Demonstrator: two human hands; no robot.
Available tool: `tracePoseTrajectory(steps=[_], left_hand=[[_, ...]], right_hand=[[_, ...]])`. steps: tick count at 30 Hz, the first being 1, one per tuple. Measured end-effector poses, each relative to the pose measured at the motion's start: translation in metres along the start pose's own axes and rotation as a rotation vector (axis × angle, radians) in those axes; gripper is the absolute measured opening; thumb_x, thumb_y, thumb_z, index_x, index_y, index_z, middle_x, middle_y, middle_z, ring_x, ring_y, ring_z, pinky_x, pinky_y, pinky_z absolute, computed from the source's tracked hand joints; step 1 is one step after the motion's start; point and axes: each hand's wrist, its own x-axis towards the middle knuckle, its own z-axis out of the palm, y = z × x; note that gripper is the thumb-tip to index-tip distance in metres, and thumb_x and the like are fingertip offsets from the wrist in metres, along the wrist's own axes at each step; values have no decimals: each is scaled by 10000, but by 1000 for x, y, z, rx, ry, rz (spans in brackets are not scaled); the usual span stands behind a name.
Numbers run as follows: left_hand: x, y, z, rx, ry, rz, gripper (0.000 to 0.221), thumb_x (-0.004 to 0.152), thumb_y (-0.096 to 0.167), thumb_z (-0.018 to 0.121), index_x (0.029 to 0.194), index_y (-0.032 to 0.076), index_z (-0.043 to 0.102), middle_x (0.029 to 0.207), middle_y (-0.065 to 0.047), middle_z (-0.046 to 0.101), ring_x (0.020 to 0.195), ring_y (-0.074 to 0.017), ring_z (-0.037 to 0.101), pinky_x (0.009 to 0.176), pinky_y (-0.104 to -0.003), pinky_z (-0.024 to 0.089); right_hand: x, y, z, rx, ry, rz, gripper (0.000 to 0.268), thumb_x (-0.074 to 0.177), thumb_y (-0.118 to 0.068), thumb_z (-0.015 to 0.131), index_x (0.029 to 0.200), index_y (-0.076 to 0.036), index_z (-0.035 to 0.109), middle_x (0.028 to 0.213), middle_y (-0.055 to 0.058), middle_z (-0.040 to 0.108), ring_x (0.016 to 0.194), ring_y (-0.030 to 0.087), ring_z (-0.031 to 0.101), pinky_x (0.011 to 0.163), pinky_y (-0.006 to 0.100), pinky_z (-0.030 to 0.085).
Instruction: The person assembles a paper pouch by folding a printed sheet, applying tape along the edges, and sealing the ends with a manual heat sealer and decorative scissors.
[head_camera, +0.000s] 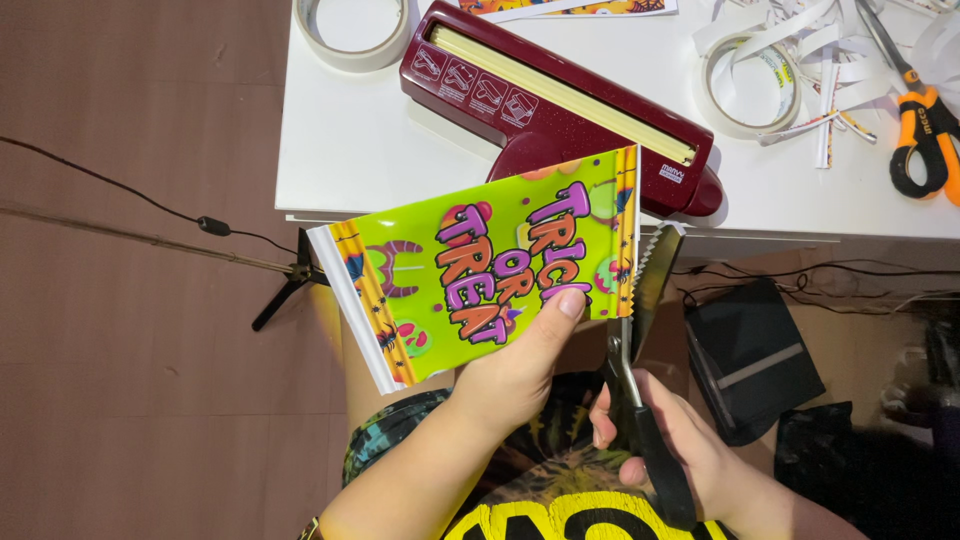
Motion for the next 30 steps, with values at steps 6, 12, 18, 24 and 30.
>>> tracePoseTrajectory(steps=[6, 12, 18, 24, 30], left_hand=[[0, 1, -1, -44, -61, -55, 442, 995, 362, 567, 1369, 129, 597, 1475, -58, 591, 1427, -222, 531, 1298, -379, 298], [0, -2, -2, -67, -106, -69, 436, 1021, 366, 529, 1368, 109, 592, 1472, -65, 584, 1432, -217, 518, 1311, -371, 271], [0, -2, -2, -19, -71, -37, 443, 1007, 362, 553, 1388, 138, 578, 1496, -57, 569, 1448, -222, 507, 1314, -383, 263], [-1, -1, -3, 9, -52, -27, 457, 1001, 367, 558, 1404, 150, 564, 1519, -52, 551, 1465, -223, 488, 1318, -386, 238], [-2, 2, -2, 1, -80, -62, 452, 1005, 376, 543, 1384, 134, 584, 1503, -52, 566, 1460, -212, 496, 1316, -374, 242]], right_hand=[[-2, 6, -1, -45, 8, 17, 556, 826, -447, 806, 1159, -63, 580, 918, 41, 677, 821, 147, 676, 729, 279, 574], [-4, 9, 1, 33, 50, 126, 377, 823, -139, 816, 1116, -51, 597, 883, 80, 679, 777, 139, 667, 583, 225, 570], [-3, 10, 0, -33, 99, 120, 501, 776, -409, 850, 1059, -76, 605, 816, 53, 707, 691, 142, 647, 620, 278, 553], [-2, 3, 3, -31, 136, 142, 495, 745, -435, 865, 959, -67, 613, 769, 50, 722, 638, 147, 672, 578, 279, 567], [-4, 1, 6, -81, 170, 84, 466, 760, -441, 851, 952, -74, 638, 733, 48, 751, 609, 145, 702, 566, 272, 597]])
